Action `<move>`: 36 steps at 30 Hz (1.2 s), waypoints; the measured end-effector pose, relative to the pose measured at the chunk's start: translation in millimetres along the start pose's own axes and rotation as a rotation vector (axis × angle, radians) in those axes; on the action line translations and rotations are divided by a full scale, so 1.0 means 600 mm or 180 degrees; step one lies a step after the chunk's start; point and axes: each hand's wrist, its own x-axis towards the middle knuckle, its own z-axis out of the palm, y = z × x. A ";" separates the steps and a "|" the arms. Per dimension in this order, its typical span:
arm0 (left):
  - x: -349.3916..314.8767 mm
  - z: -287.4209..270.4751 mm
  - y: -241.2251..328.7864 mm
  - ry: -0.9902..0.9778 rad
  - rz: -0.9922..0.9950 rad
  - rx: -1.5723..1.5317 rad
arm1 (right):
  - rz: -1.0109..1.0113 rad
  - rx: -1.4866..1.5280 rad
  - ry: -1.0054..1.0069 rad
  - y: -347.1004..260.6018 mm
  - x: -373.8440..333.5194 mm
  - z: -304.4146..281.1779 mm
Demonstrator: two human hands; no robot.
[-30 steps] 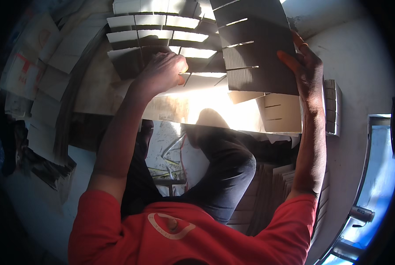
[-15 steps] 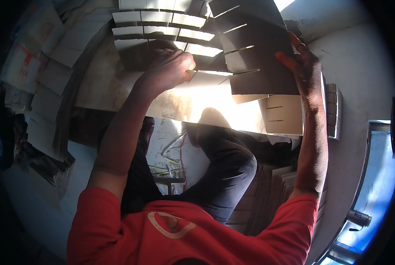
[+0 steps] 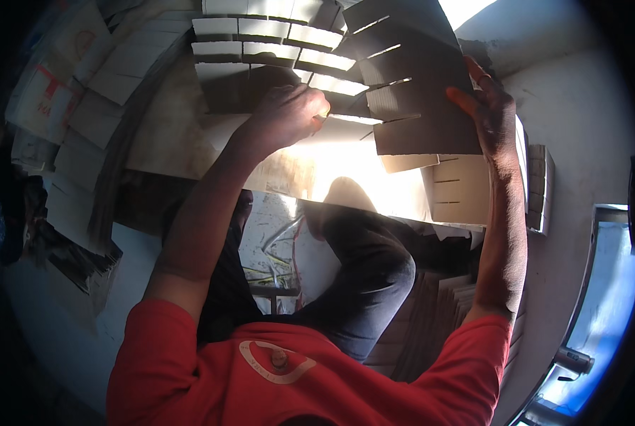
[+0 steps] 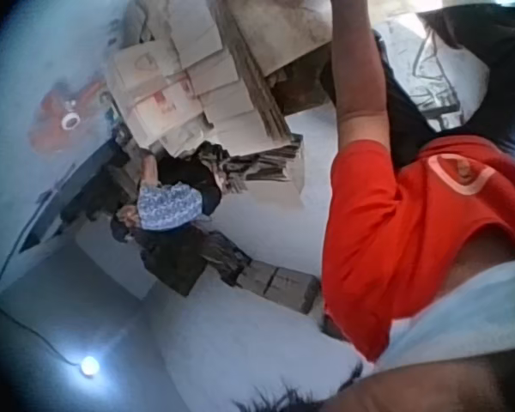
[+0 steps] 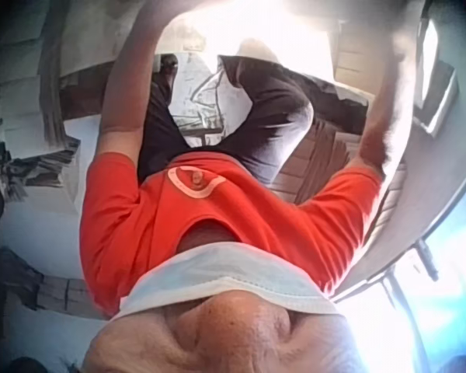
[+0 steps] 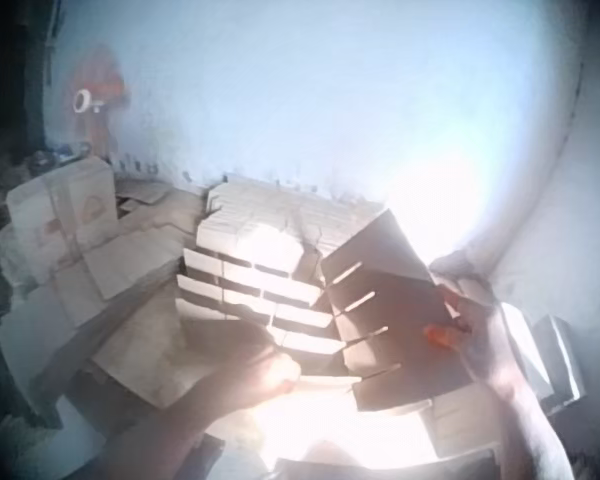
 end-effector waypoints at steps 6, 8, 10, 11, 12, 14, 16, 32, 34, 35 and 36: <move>0.002 0.012 -0.011 0.0230 0.0114 -0.0090 | 0.0284 0.0043 -0.0122 -0.011 0.007 -0.005; 0.002 0.009 -0.010 0.0298 0.0155 -0.0138 | 0.0310 0.0013 -0.0086 -0.013 0.005 -0.006; 0.003 0.003 -0.004 0.0113 0.0097 -0.0098 | 0.0202 -0.0032 -0.0089 -0.012 0.005 -0.002; 0.001 0.006 -0.006 0.0158 0.0124 -0.0097 | 0.0147 -0.0050 -0.0092 -0.011 0.004 0.001; -0.001 0.010 -0.008 0.0203 0.0151 -0.0096 | 0.0198 0.0123 -0.0157 -0.011 0.005 0.001; -0.001 0.011 -0.012 0.0198 0.0165 -0.0099 | 0.0286 0.0469 -0.0288 -0.013 0.013 -0.004; 0.001 0.009 -0.010 0.0097 0.0142 -0.0120 | 0.0065 0.0176 -0.0231 -0.010 0.012 -0.001; 0.002 -0.005 0.003 0.0125 0.0161 -0.0062 | 0.0354 -0.0334 -0.0431 -0.031 0.013 0.021; 0.002 0.003 0.001 0.0128 0.0262 -0.0066 | 0.0391 -0.0155 -0.0758 -0.012 0.019 0.036; 0.002 0.007 -0.002 0.0133 0.0315 -0.0064 | 0.0404 -0.0064 -0.0918 -0.008 0.022 0.042; 0.003 0.011 -0.004 0.0215 0.0338 -0.0102 | 0.0424 -0.0168 -0.1049 -0.007 0.019 0.047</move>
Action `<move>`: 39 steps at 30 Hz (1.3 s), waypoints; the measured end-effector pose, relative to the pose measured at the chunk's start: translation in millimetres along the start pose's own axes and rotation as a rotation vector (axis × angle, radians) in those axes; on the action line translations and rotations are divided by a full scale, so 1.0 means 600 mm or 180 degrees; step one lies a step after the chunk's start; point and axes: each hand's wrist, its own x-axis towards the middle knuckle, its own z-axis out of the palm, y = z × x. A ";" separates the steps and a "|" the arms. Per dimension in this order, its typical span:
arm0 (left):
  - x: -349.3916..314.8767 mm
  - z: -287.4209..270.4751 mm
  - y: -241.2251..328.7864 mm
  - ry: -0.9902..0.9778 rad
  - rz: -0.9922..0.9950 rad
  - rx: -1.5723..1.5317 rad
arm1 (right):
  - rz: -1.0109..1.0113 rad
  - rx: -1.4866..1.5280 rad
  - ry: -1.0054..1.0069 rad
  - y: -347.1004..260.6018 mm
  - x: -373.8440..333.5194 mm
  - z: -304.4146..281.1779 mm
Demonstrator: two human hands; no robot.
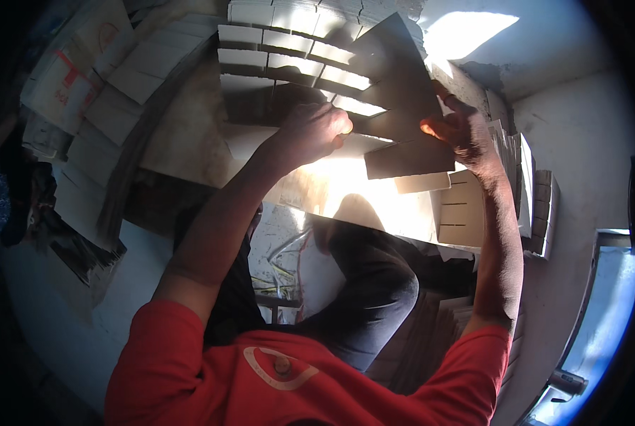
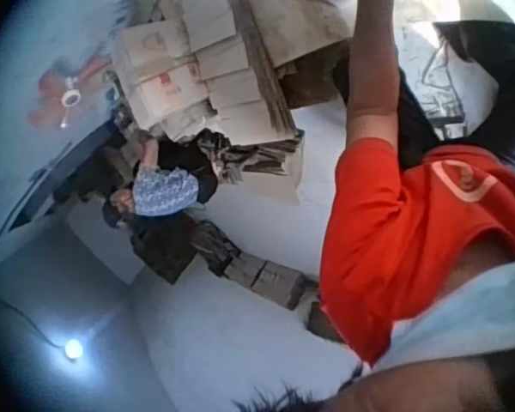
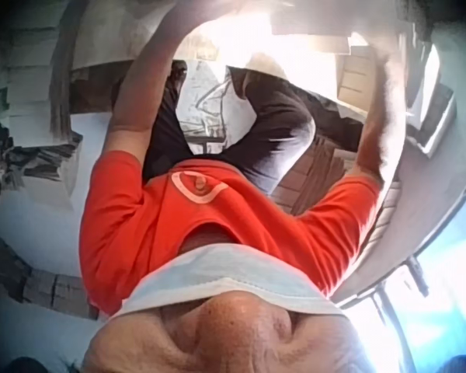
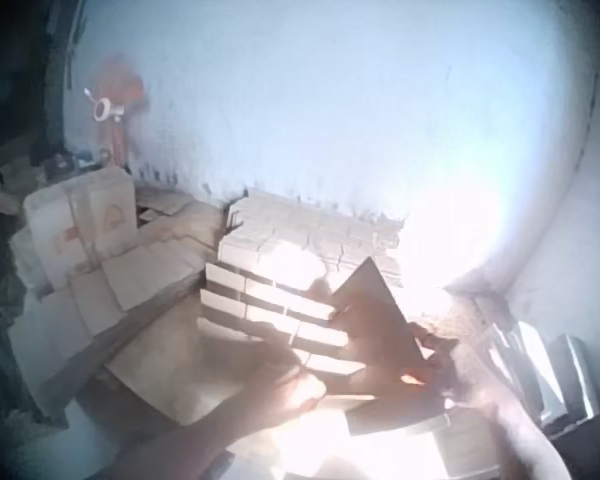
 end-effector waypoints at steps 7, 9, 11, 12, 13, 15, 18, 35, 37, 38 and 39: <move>-0.006 0.012 -0.010 0.0277 -0.0003 -0.0116 | 0.0193 -0.0446 -0.0405 -0.053 0.006 0.025; -0.005 0.007 -0.007 0.0134 -0.0052 -0.0064 | 0.0078 -0.0416 -0.0404 -0.052 0.004 0.023; -0.003 0.000 -0.004 -0.0005 -0.0092 0.0011 | -0.0020 -0.0430 -0.0361 -0.044 0.000 0.030; -0.004 0.005 -0.008 0.0182 -0.0031 -0.0116 | -0.0069 -0.0437 -0.0339 -0.040 -0.001 0.032; -0.005 0.011 -0.009 0.0365 0.0037 -0.0252 | -0.0032 -0.0396 -0.0347 -0.036 -0.002 0.034; -0.006 0.017 -0.011 0.0343 -0.0007 -0.0292 | 0.0042 -0.0315 -0.0361 -0.030 -0.001 0.034; 0.000 -0.005 0.002 -0.0071 -0.0207 -0.0083 | 0.0130 -0.0387 -0.0480 -0.017 0.004 0.018; -0.015 -0.056 0.008 -0.0296 -0.0602 -0.0045 | -0.0373 -0.2965 0.2494 0.183 -0.113 0.024; -0.015 -0.069 0.008 -0.0275 -0.0668 -0.0139 | 0.0305 -0.3819 0.2424 0.280 -0.171 -0.014; -0.014 -0.071 0.006 -0.0280 -0.0694 -0.0196 | 0.0918 -0.4001 0.2242 0.297 -0.196 -0.020; -0.014 -0.074 0.004 -0.0319 -0.0708 -0.0268 | 0.1227 -0.3993 0.2132 0.308 -0.215 -0.021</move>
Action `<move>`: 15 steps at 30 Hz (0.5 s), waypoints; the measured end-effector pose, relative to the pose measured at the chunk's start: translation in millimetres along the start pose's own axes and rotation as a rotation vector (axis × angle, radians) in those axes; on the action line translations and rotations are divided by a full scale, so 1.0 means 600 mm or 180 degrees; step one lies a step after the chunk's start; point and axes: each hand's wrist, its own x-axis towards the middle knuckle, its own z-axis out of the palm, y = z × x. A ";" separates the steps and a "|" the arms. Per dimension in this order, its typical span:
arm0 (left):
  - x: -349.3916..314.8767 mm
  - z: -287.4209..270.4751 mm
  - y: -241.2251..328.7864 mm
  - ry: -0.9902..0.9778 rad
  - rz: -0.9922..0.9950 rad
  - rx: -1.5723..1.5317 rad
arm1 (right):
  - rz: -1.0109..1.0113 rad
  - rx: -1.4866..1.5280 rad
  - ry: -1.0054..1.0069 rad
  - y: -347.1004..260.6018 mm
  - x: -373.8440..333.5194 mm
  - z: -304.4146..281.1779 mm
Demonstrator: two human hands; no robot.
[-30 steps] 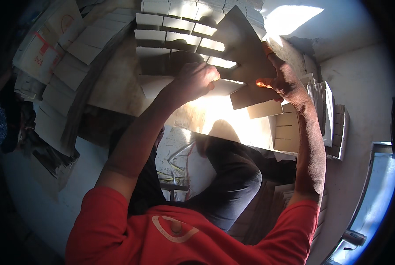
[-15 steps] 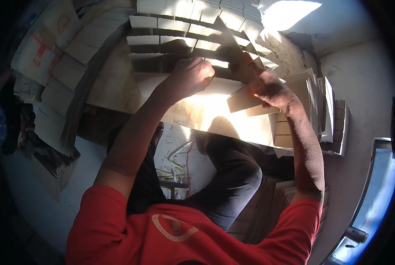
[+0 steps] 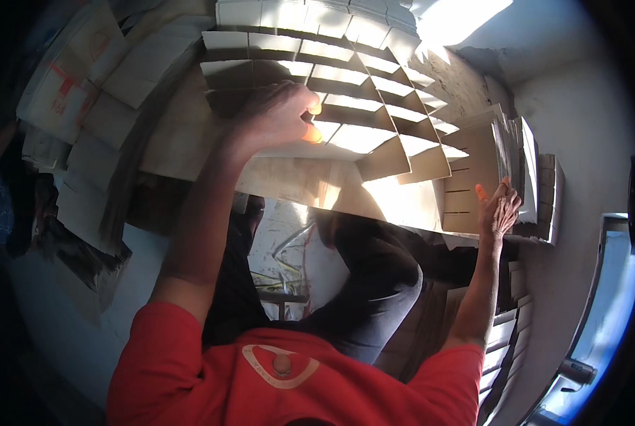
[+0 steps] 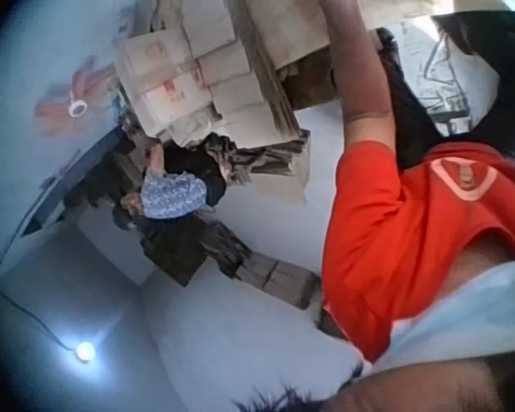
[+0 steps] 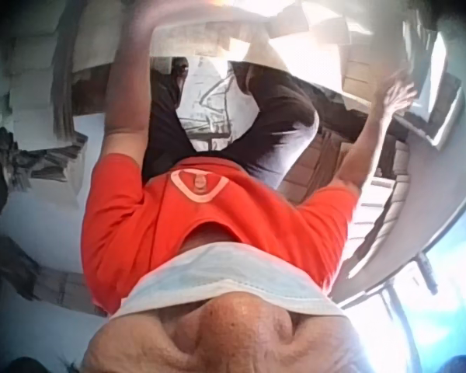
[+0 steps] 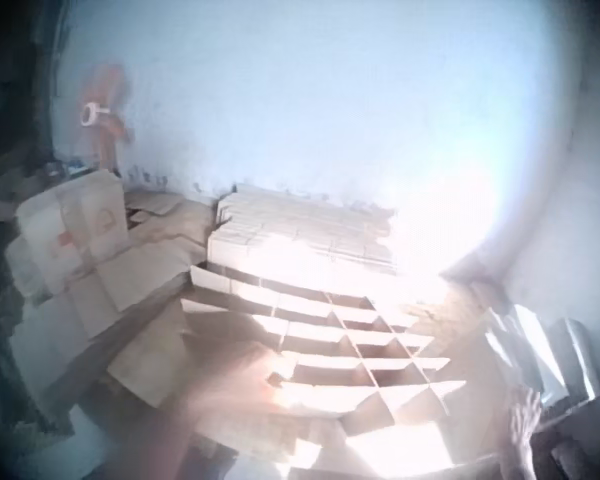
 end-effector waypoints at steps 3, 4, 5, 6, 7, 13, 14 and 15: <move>-0.007 -0.005 -0.002 0.0092 -0.0101 0.0079 | 0.0040 -0.0041 -0.0354 0.029 -0.016 0.015; -0.008 -0.009 -0.001 -0.0031 -0.0192 0.0163 | -0.0028 -0.0010 -0.0419 0.035 -0.013 0.023; -0.009 -0.008 -0.001 -0.0027 -0.0210 0.0092 | -0.0068 0.0098 -0.0429 0.045 -0.011 0.036; -0.012 -0.006 0.000 -0.0023 -0.0229 0.0019 | -0.0109 0.0206 -0.0434 0.058 -0.006 0.051; -0.012 -0.008 0.001 0.0002 -0.0253 -0.0036 | -0.0153 0.0333 -0.0416 0.064 0.002 0.058; -0.045 -0.028 0.001 0.0244 -0.0545 -0.0560 | 0.0402 0.1174 -0.0376 0.067 0.016 0.014; -0.052 -0.029 -0.001 0.0357 -0.0443 -0.0357 | 0.0538 0.1158 -0.0381 0.065 0.015 0.007; -0.059 -0.030 -0.004 0.0476 -0.0346 -0.0154 | 0.0668 0.1143 -0.0381 0.063 0.014 -0.003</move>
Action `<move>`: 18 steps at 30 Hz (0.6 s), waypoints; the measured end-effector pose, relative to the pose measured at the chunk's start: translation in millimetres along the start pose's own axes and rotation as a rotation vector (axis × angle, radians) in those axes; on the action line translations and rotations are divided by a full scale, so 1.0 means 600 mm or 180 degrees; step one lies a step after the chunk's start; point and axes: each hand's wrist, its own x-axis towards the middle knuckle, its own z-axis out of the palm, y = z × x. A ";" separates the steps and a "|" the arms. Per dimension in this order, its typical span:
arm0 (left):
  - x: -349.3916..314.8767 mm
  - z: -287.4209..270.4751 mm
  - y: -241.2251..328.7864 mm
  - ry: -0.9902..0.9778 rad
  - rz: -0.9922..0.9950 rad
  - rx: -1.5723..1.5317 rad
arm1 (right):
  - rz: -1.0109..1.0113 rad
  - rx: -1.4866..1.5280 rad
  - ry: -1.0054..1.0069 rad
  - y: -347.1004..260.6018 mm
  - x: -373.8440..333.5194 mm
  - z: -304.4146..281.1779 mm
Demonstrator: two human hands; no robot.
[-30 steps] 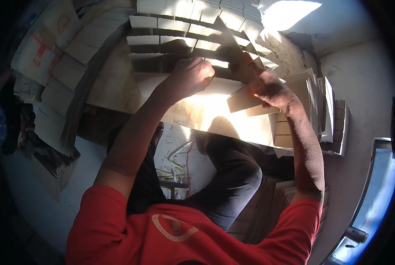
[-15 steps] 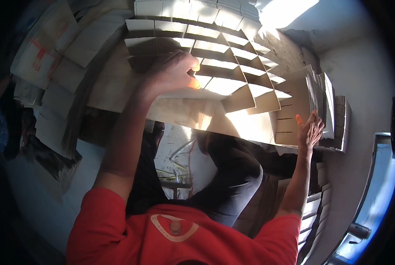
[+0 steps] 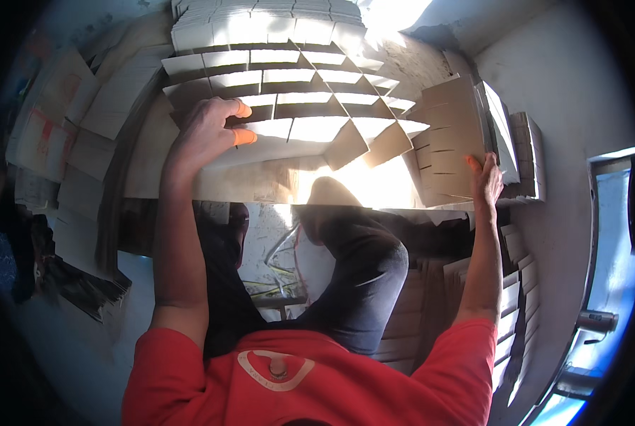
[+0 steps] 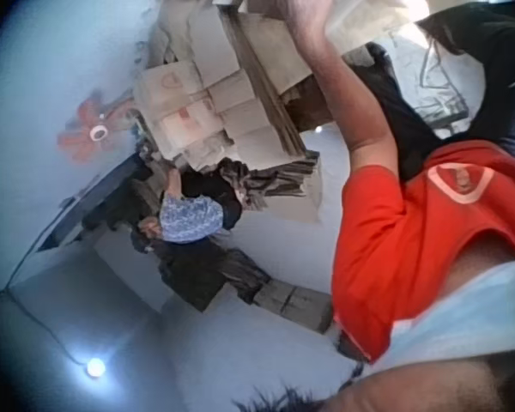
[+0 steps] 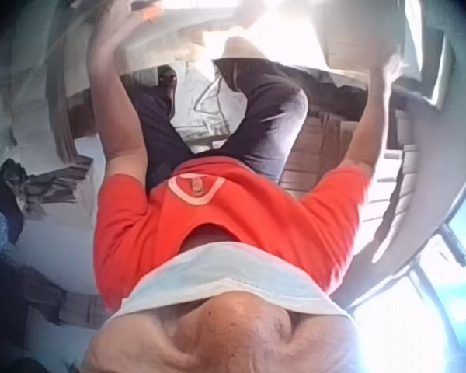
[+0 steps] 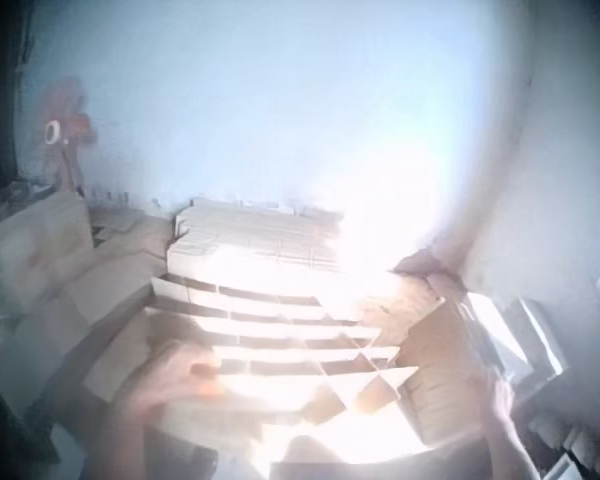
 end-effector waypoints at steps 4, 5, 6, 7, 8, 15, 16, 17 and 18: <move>-0.007 0.014 -0.012 -0.0227 -0.0168 0.0194 | -0.0574 0.1166 0.0966 -0.065 0.002 -0.081; -0.008 0.016 -0.006 -0.0264 -0.0195 0.0240 | -0.0896 0.1404 0.1176 -0.110 0.004 -0.113; -0.010 0.015 -0.005 -0.0294 -0.0213 0.0282 | -0.1217 0.1641 0.1397 -0.164 0.004 -0.147; -0.010 0.019 -0.015 -0.0267 -0.0113 0.0404 | -0.1143 0.1897 0.1162 -0.204 0.005 -0.170; -0.010 0.025 -0.022 -0.0225 -0.0053 0.0381 | -0.1066 0.2130 0.0932 -0.238 0.006 -0.191; -0.002 0.056 -0.037 0.0111 0.0569 0.0361 | -0.1576 0.3191 -0.0812 -0.395 0.010 -0.215; 0.000 0.061 -0.043 0.0159 0.0635 0.0367 | -0.1664 0.3131 -0.0925 -0.407 0.015 -0.213; 0.003 0.065 -0.050 0.0207 0.0702 0.0373 | -0.1750 0.3069 -0.1037 -0.418 0.017 -0.213; 0.004 0.069 -0.057 0.0253 0.0770 0.0378 | -0.1817 0.2788 -0.0956 -0.431 0.014 -0.216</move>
